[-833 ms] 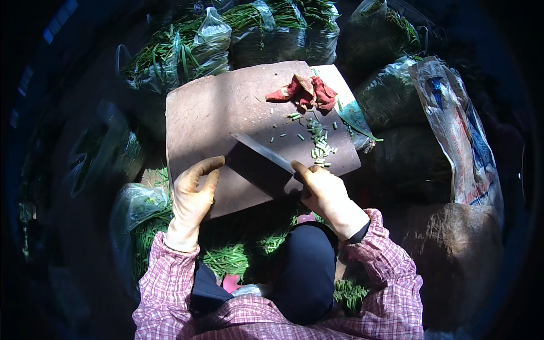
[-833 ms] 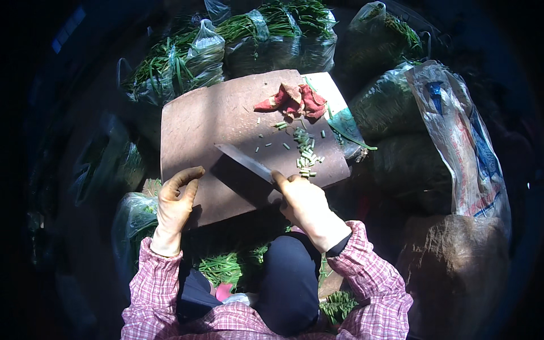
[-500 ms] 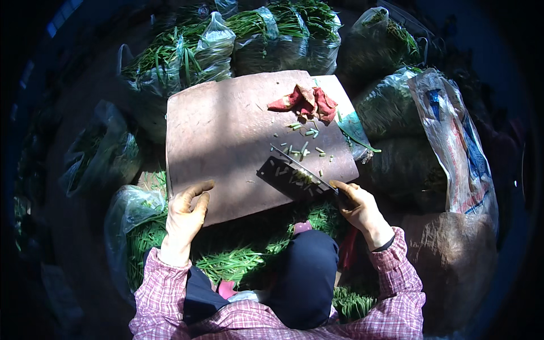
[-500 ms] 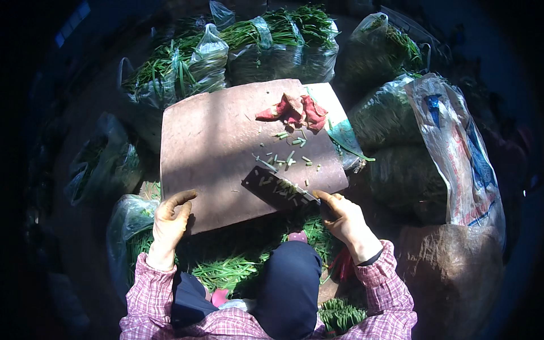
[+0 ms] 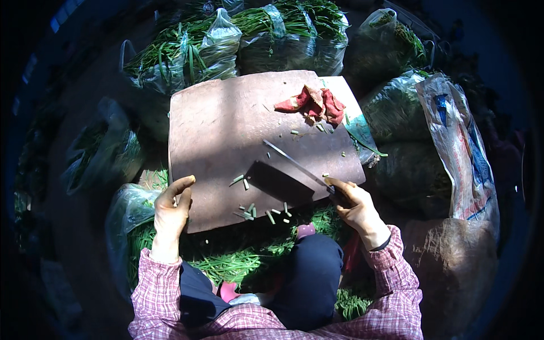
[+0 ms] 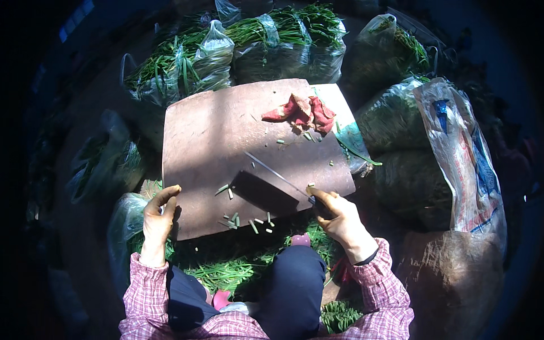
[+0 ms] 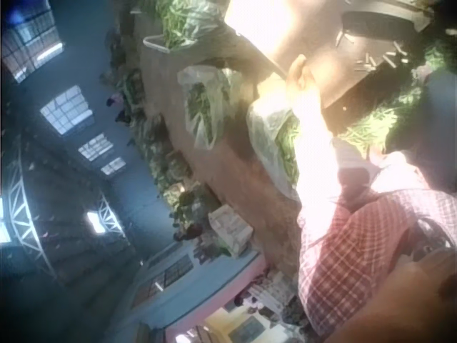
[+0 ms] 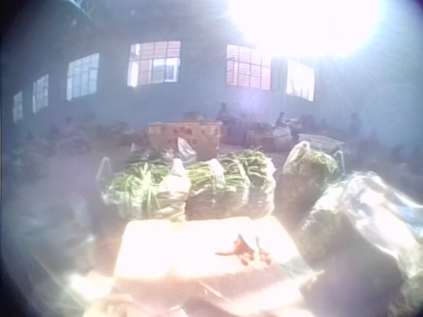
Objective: The person trims the roots and tops of green onions using a cleaver, ties them into bundles with red straps, and places the bundled vegetables into large plastic bags.
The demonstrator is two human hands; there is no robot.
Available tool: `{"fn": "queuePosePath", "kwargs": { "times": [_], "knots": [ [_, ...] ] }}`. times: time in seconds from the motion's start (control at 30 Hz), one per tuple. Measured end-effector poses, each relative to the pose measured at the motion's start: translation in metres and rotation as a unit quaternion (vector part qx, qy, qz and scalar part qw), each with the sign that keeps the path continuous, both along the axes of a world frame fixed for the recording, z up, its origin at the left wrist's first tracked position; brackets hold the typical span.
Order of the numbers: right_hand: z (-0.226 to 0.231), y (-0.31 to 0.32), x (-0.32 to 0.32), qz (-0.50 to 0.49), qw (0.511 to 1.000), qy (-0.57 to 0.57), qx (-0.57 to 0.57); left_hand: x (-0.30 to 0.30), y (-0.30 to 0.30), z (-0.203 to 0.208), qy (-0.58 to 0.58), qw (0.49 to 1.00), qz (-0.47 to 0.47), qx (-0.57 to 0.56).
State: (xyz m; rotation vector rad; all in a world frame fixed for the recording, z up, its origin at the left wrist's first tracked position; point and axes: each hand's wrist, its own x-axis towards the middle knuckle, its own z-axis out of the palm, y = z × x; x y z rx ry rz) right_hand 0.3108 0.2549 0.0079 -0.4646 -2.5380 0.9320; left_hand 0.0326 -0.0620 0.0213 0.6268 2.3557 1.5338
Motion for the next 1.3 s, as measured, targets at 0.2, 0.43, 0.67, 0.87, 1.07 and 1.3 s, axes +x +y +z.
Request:
{"fn": "queuePosePath", "kwargs": {
  "times": [0.2,0.43,0.67,0.87,1.07,1.3],
  "knots": [
    [-0.038,0.036,0.017,-0.151,0.985,0.027,0.079,-0.006,0.027,-0.016,-0.064,0.996,-0.043,0.046],
    [-0.035,0.014,-0.089,-0.052,0.996,0.007,0.073,-0.006,0.05,0.002,-0.049,0.994,-0.042,0.084],
    [0.02,-0.027,-0.025,0.201,0.965,-0.142,-0.095,-0.03,0.022,-0.005,-0.025,0.998,0.016,0.059],
    [-0.026,0.03,-0.003,-0.086,0.991,0.003,0.1,-0.022,0.053,-0.053,0.063,0.995,-0.071,-0.033],
    [-0.054,0.044,0.101,-0.258,0.963,0.075,-0.034,0.086,0.071,-0.042,0.107,0.914,-0.39,-0.038],
    [-0.291,-0.06,0.283,-0.532,0.774,-0.241,-0.244,0.132,0.029,-0.071,0.032,0.917,-0.378,-0.123]
  ]
}}
